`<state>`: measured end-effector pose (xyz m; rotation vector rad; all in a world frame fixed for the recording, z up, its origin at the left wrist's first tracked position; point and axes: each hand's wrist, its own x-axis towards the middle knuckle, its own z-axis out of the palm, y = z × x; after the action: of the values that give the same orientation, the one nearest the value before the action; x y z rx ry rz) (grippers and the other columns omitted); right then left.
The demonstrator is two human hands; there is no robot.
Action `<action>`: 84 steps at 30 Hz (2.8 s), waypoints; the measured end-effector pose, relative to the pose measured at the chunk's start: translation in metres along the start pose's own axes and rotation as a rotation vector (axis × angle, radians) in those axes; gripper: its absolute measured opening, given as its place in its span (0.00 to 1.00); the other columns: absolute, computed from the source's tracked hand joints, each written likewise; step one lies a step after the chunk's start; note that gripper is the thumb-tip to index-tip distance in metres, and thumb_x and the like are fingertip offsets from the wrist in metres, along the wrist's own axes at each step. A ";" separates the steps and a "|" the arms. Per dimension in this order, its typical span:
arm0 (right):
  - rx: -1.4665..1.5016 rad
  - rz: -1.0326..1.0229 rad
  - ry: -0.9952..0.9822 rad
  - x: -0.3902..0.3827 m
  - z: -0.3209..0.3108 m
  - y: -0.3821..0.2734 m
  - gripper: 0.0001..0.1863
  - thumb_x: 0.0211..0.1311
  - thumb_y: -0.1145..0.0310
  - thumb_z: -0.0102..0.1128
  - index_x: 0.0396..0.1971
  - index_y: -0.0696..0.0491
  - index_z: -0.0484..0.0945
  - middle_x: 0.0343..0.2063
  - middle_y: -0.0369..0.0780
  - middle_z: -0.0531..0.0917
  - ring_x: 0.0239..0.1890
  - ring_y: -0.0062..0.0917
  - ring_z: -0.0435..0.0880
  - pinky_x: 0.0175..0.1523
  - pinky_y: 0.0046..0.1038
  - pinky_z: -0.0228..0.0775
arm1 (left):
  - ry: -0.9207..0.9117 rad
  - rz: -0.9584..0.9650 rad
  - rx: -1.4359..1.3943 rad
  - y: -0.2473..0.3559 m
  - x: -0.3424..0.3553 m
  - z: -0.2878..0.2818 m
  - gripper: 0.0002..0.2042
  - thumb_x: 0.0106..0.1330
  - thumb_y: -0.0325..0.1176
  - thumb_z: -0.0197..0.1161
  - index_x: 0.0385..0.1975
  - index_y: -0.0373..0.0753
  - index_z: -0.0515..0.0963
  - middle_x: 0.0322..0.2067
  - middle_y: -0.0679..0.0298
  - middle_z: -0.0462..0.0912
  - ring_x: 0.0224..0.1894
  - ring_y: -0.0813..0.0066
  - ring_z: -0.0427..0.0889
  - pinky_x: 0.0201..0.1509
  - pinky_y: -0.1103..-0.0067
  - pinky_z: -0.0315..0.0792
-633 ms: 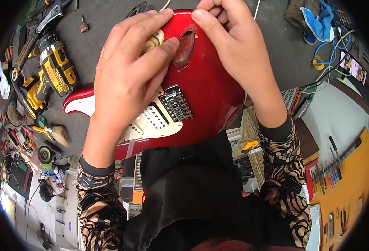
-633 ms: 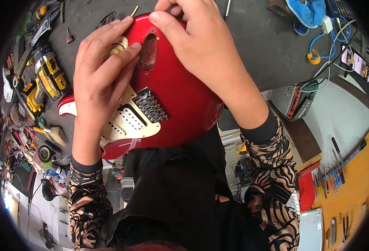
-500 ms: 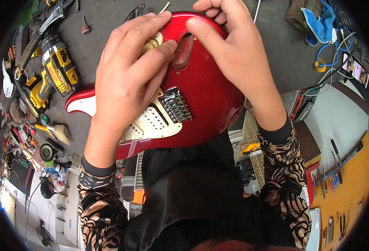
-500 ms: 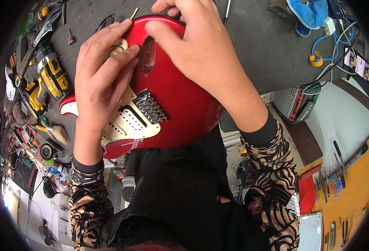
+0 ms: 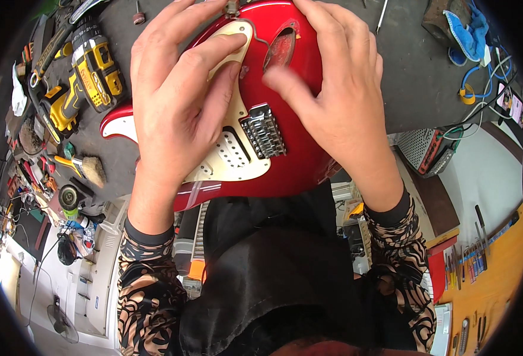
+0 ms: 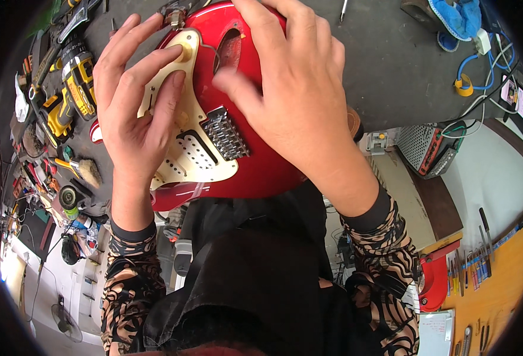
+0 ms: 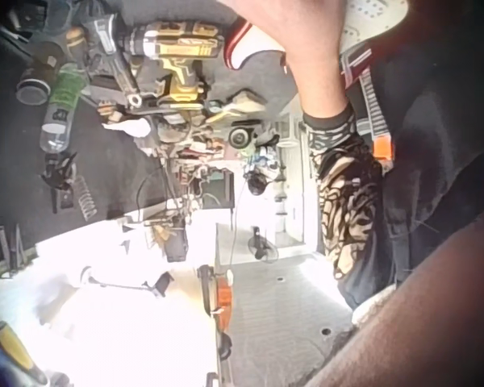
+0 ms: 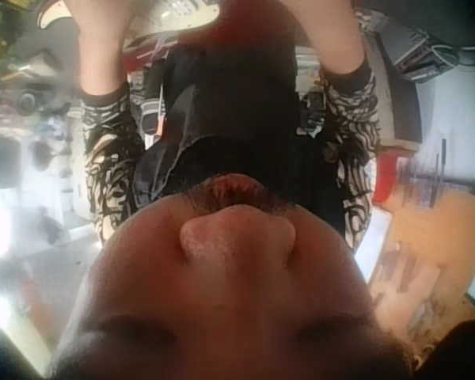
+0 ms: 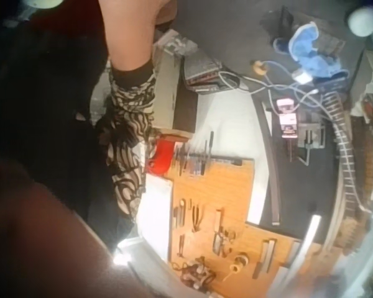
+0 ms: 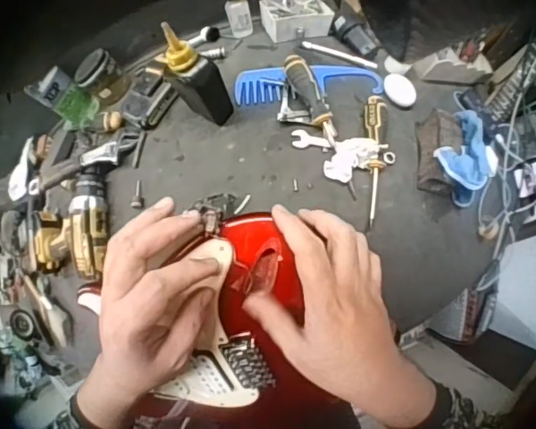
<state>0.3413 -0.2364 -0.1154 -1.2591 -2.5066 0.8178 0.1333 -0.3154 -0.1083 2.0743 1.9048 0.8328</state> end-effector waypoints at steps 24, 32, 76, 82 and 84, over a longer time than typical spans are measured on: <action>-0.232 -0.495 0.079 -0.021 0.008 0.014 0.17 0.56 0.73 0.78 0.45 0.41 0.90 0.48 0.29 0.84 0.59 0.34 0.79 0.63 0.39 0.67 | 0.022 -0.024 -0.081 0.022 -0.097 -0.013 0.21 0.47 0.22 0.75 0.45 0.43 0.91 0.46 0.63 0.86 0.51 0.60 0.80 0.59 0.66 0.70; -0.261 -0.622 -0.015 -0.007 0.002 0.021 0.17 0.55 0.71 0.78 0.46 0.41 0.90 0.47 0.29 0.84 0.55 0.32 0.81 0.61 0.39 0.67 | 0.090 -0.057 -0.090 0.030 -0.100 -0.001 0.21 0.48 0.23 0.74 0.45 0.45 0.92 0.46 0.63 0.86 0.49 0.62 0.80 0.56 0.67 0.70; 0.282 -0.193 0.136 -0.030 0.009 0.068 0.10 0.69 0.76 0.64 0.47 0.50 0.84 0.43 0.40 0.78 0.52 0.35 0.73 0.64 0.37 0.62 | -0.021 -0.395 0.082 0.082 -0.029 0.044 0.06 0.57 0.24 0.70 0.31 0.44 0.82 0.31 0.68 0.80 0.41 0.64 0.75 0.50 0.68 0.60; 0.082 -0.292 0.132 -0.025 0.001 0.060 0.13 0.64 0.78 0.67 0.45 0.46 0.85 0.44 0.36 0.81 0.52 0.36 0.75 0.62 0.39 0.62 | 0.155 -0.358 0.055 0.068 -0.044 0.040 0.07 0.56 0.22 0.72 0.32 0.42 0.83 0.28 0.69 0.82 0.36 0.68 0.74 0.47 0.71 0.62; 0.075 -0.344 0.121 -0.020 0.002 0.054 0.14 0.61 0.77 0.69 0.45 0.45 0.85 0.44 0.35 0.82 0.53 0.36 0.76 0.61 0.40 0.62 | 0.193 -0.352 0.095 0.066 -0.047 0.047 0.08 0.56 0.23 0.74 0.33 0.42 0.85 0.29 0.69 0.82 0.37 0.68 0.75 0.47 0.71 0.62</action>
<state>0.3892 -0.2273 -0.1471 -0.7947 -2.4694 0.7199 0.2137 -0.3596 -0.1260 1.6792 2.3610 0.8971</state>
